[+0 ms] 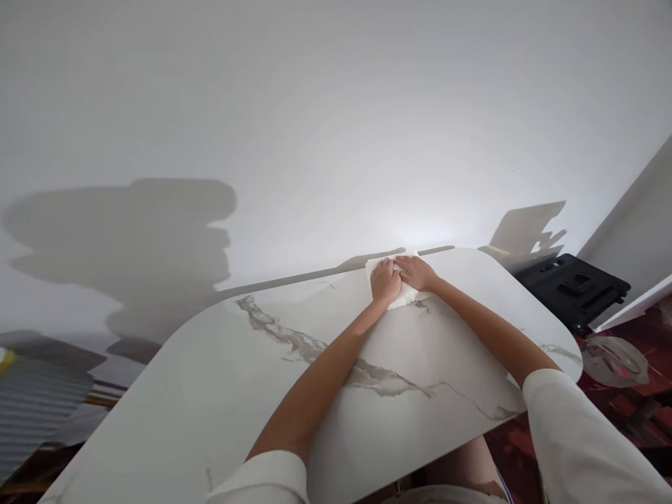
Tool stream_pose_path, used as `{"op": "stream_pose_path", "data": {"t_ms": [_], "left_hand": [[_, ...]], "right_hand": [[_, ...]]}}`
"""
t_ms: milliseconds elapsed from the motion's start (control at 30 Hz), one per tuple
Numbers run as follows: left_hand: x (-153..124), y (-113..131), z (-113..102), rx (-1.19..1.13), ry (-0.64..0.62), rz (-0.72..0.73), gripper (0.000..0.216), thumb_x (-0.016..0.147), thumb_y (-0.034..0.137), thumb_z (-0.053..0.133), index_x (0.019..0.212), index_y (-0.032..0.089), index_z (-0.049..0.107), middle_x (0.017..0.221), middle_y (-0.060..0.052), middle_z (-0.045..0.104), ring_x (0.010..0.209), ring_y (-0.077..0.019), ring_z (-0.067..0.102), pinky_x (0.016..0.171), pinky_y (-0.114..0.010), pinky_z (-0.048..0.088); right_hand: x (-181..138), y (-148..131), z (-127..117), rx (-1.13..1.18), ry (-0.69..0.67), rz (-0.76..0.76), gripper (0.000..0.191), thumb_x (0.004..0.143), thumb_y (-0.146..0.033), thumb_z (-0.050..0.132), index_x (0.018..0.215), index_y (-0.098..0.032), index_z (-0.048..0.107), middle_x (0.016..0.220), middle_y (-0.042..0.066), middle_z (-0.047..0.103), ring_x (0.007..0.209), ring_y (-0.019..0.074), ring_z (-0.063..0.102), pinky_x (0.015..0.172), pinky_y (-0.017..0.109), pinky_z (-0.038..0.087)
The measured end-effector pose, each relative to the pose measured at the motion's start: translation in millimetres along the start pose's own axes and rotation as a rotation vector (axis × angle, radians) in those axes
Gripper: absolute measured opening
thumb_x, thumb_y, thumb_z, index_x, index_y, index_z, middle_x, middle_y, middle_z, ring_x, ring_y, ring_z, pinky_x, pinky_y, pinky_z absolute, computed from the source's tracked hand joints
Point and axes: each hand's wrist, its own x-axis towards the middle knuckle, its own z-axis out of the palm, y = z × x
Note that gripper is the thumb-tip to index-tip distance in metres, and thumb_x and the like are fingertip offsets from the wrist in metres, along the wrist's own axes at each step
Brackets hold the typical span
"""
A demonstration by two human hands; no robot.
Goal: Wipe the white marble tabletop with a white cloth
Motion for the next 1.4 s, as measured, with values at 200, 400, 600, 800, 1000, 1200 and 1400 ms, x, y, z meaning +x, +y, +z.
{"op": "stream_pose_path", "data": {"t_ms": [200, 400, 600, 800, 1000, 1200, 1400], "left_hand": [[20, 13, 12, 0.149, -0.05, 0.162, 0.041, 0.092, 0.017, 0.03, 0.129, 0.012, 0.048, 0.141, -0.012, 0.048, 0.133, -0.0241, 0.038, 0.11, -0.039, 0.029], [5, 27, 13, 0.137, -0.107, 0.262, 0.044, 0.093, 0.016, 0.03, 0.134, 0.013, 0.044, 0.146, -0.01, 0.042, 0.136, -0.0238, 0.034, 0.112, -0.038, 0.026], [-37, 39, 3, 0.096, -0.131, 0.26, 0.045, 0.091, 0.015, 0.032, 0.134, 0.013, 0.045, 0.145, -0.01, 0.043, 0.137, -0.0236, 0.034, 0.113, -0.038, 0.025], [-81, 44, -17, 0.138, -0.172, 0.27, 0.048, 0.091, 0.017, 0.033, 0.138, 0.01, 0.041, 0.148, -0.013, 0.039, 0.138, -0.0261, 0.032, 0.113, -0.04, 0.027], [-141, 52, -37, 0.158, -0.188, 0.254, 0.052, 0.091, 0.016, 0.03, 0.141, 0.005, 0.038, 0.149, -0.013, 0.037, 0.139, -0.0267, 0.03, 0.114, -0.04, 0.024], [-189, 84, -46, 0.102, -0.331, 0.154, 0.056, 0.088, 0.017, 0.034, 0.143, 0.01, 0.035, 0.154, -0.01, 0.029, 0.143, -0.0251, 0.023, 0.116, -0.04, 0.022], [-201, 124, -35, -0.02, -0.37, 0.01, 0.058, 0.088, 0.021, 0.035, 0.146, 0.013, 0.031, 0.156, -0.007, 0.024, 0.145, -0.0211, 0.016, 0.118, -0.037, 0.018]], "right_hand": [[-1, 17, 0, -0.007, 0.024, 0.093, 0.048, 0.098, -0.024, 0.03, 0.141, -0.008, 0.041, 0.146, 0.012, 0.042, 0.135, 0.0227, 0.036, 0.109, 0.036, 0.027], [-32, 12, -2, -0.064, 0.057, 0.21, 0.048, 0.097, -0.023, 0.028, 0.14, -0.006, 0.041, 0.147, 0.014, 0.041, 0.135, 0.0249, 0.034, 0.109, 0.039, 0.026], [-75, -13, -8, -0.073, 0.042, 0.223, 0.049, 0.097, -0.023, 0.027, 0.142, -0.006, 0.039, 0.148, 0.014, 0.038, 0.136, 0.0255, 0.032, 0.109, 0.04, 0.024], [-107, -42, -17, -0.096, 0.019, 0.167, 0.05, 0.098, -0.026, 0.026, 0.141, -0.004, 0.039, 0.147, 0.016, 0.04, 0.135, 0.0268, 0.034, 0.108, 0.041, 0.027], [-154, -78, -21, -0.121, 0.044, 0.141, 0.05, 0.097, -0.025, 0.029, 0.141, -0.005, 0.041, 0.147, 0.016, 0.041, 0.136, 0.0268, 0.035, 0.11, 0.042, 0.028], [-216, -82, -29, -0.07, 0.06, 0.062, 0.052, 0.096, -0.028, 0.031, 0.144, -0.009, 0.039, 0.147, 0.014, 0.039, 0.137, 0.0277, 0.034, 0.11, 0.047, 0.03], [-244, -43, -43, 0.038, 0.015, -0.035, 0.053, 0.097, -0.032, 0.032, 0.147, -0.016, 0.036, 0.15, 0.01, 0.036, 0.138, 0.0248, 0.032, 0.112, 0.047, 0.028]]}}
